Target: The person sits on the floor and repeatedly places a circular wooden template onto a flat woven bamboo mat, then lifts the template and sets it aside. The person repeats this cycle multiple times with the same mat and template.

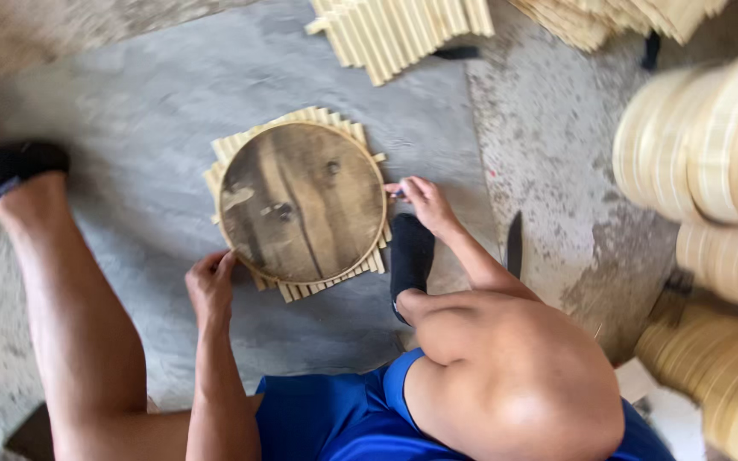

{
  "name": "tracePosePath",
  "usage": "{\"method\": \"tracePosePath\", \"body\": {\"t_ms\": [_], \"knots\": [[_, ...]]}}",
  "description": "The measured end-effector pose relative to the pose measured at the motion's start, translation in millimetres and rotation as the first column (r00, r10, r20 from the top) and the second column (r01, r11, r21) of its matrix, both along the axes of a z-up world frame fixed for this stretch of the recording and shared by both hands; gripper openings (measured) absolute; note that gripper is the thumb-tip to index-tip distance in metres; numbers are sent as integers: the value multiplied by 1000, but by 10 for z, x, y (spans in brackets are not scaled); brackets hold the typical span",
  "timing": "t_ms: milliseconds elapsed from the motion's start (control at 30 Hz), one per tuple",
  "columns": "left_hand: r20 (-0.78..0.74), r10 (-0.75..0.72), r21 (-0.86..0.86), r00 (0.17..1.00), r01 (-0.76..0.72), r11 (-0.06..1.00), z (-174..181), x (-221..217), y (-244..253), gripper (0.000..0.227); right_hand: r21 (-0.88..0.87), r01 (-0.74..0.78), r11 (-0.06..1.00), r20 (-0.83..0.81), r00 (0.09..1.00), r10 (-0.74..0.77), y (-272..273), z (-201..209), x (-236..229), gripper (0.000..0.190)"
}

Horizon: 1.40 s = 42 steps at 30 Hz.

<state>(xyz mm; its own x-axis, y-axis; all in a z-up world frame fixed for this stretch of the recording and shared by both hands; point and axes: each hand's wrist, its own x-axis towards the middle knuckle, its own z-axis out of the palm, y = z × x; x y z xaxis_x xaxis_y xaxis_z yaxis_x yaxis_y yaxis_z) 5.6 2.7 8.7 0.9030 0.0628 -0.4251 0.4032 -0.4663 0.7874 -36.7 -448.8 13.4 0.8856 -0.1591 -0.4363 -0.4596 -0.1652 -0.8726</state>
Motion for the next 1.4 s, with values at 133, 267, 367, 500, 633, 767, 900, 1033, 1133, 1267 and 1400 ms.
{"method": "tracePosePath", "body": {"t_ms": [133,267,367,500,633,767,900,1033,1133,1267,1400], "knots": [[-195,125,-10,973,-129,992,-94,-16,24,23,28,-10,1000,32,999,9,60,62,10,36],[-216,156,-83,964,-177,981,-234,-48,94,23,-35,-56,998,79,995,59,63,101,39,39],[-194,168,-109,967,-191,975,-319,-73,126,23,-56,-56,997,91,994,61,46,127,36,40],[-208,172,-126,963,-201,971,-414,-85,178,23,-119,-59,991,59,996,66,64,144,41,41],[-238,198,-153,951,-238,959,-493,-100,219,24,-112,-65,992,80,994,74,72,122,56,41],[-226,195,-174,954,-236,956,-536,-134,200,24,-83,-70,994,92,993,77,30,125,29,41],[-228,191,-166,955,-232,958,-480,-99,204,24,-120,-78,990,65,994,87,65,125,67,41],[-234,182,-135,955,-217,967,-396,-89,155,25,-76,-73,994,62,995,77,52,175,52,40],[-254,190,-121,948,-226,967,-340,-62,136,26,-82,-79,994,47,995,83,66,203,67,39],[-250,183,-74,951,-207,976,-330,-62,116,25,-89,-74,993,56,995,79,66,212,68,38],[-158,130,-150,979,-154,977,-348,-80,125,23,-61,-96,994,89,991,101,51,189,75,35]]}}
